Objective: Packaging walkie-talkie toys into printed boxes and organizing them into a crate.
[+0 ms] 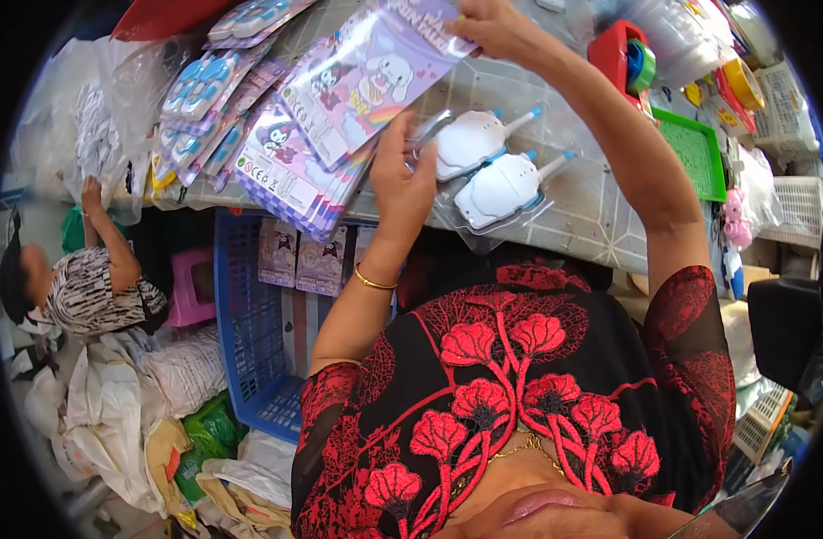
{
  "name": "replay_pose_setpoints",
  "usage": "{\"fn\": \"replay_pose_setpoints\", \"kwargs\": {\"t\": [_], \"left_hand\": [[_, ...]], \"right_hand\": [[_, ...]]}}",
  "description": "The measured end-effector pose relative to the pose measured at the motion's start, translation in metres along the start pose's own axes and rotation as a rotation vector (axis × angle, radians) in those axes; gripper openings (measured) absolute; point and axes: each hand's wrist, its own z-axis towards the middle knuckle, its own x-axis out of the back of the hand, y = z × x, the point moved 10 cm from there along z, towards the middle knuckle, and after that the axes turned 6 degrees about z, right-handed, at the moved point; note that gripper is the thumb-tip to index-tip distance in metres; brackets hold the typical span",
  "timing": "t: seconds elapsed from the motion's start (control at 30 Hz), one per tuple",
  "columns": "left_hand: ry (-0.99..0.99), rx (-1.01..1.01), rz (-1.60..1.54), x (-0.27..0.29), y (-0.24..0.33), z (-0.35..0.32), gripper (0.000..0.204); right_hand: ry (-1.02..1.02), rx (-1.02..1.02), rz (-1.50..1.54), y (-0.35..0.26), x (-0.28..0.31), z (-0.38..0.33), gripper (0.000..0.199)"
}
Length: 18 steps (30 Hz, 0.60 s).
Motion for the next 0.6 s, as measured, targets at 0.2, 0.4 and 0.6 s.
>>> {"fn": "replay_pose_setpoints", "kwargs": {"t": [0.2, 0.4, 0.6], "left_hand": [[-0.053, -0.126, 0.065, -0.003, 0.004, 0.023, 0.018], [-0.221, -0.151, 0.141, -0.017, -0.003, 0.049, 0.020], [-0.284, -0.723, 0.623, -0.060, 0.058, 0.042, 0.033]], "right_hand": [[0.377, -0.155, 0.230, -0.003, 0.090, -0.100, 0.020], [0.729, -0.156, 0.285, -0.012, 0.135, -0.273, 0.020], [0.791, -0.382, 0.395, 0.048, 0.105, -0.382, 0.016]]}}
